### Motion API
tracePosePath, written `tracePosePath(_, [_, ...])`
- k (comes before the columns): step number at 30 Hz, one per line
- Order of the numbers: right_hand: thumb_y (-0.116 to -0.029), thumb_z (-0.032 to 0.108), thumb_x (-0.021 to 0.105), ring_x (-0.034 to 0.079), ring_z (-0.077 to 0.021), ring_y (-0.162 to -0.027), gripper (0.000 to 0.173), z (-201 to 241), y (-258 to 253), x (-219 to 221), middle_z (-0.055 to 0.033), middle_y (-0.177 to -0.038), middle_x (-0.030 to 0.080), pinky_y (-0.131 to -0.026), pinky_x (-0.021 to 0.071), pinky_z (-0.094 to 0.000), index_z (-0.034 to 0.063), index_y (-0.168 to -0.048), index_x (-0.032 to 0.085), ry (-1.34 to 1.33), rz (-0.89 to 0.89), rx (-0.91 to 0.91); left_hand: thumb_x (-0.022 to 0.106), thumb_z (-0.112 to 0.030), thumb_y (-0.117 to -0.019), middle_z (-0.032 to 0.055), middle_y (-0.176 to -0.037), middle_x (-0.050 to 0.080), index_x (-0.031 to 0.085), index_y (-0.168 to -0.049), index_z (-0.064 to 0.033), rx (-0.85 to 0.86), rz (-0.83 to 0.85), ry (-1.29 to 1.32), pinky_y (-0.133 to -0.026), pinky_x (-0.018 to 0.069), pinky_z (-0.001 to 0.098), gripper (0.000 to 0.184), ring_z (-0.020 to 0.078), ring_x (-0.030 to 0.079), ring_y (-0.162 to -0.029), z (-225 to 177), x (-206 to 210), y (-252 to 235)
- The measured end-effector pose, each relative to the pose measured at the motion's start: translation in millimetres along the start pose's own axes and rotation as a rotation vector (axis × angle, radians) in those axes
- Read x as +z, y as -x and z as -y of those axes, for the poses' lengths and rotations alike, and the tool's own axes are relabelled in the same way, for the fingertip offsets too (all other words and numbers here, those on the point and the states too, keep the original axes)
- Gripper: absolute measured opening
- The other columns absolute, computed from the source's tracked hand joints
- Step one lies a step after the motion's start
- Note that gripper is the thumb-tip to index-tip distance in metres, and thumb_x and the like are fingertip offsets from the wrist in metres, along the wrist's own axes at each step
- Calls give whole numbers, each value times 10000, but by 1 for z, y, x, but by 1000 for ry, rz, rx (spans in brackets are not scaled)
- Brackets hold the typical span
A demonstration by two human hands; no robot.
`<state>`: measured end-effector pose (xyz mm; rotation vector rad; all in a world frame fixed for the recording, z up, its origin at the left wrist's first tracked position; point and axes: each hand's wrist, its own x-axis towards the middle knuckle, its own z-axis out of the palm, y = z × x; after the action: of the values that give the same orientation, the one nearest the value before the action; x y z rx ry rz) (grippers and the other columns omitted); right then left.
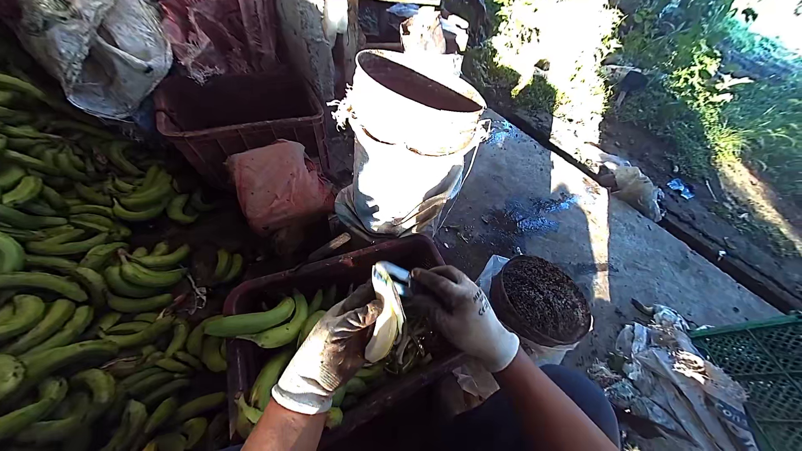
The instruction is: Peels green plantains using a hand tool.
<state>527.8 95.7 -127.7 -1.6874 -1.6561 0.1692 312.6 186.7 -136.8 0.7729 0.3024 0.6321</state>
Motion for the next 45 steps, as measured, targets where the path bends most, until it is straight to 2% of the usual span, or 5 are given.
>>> tracePosePath(10, [-956, 548, 583, 638, -307, -1152, 478, -24, -9, -17, -117, -1253, 657, -964, 513, -550, 213, -1280, 691, 380, 351, 611, 680, -198, -948, 179, -1095, 680, 503, -1405, -2, 68, -243, -128, -799, 620, 417, 528, 258, 706, -912, -9, 8, -4])
tracePosePath(19, [-943, 402, 727, 619, -180, -1180, 413, -3, 14, -11, -44, -1257, 673, -1028, 525, -426, 226, -1316, 708, -124, 101, -48, 293, -167, -1092, 167, -1135, 677, 554, -1279, -34, 166, -331, 146, -815, 612, 455, 346, 279, 699, -987, -17, -10, -7])
tracePosePath(24, [-937, 406, 739, 618, -179, -1150, 406, 1, 17, 1, -54, -1232, 669, -1006, 522, -429, 246, -1309, 712, -135, 174, -145, 570, -198, -1001, 136, -1056, 700, 610, -1296, -10, 65, -166, -68, -799, 609, 366, 352, 202, 698, -910, -11, 2, 0])
tracePosePath(33, [-980, 479, 630, 644, -185, -1139, 432, -27, -6, -9, -63, -1242, 675, -983, 545, -436, 208, -1307, 709, -58, 15, 480, 437, -164, -1045, 164, -1128, 689, 591, -1329, -6, 12, -143, -19, -848, 600, 394, 359, 222, 693, -972, -3, 4, -5])
tracePosePath(45, [-900, 394, 787, 618, -152, -1126, 391, 8, 22, -11, -51, -1198, 662, -996, 531, -381, 261, -1264, 738, -160, 265, -95, 608, -279, -1004, 124, -1084, 690, 580, -1366, -38, 8, -51, -42, -818, 606, 352, 436, 188, 693, -925, -9, 5, 2])
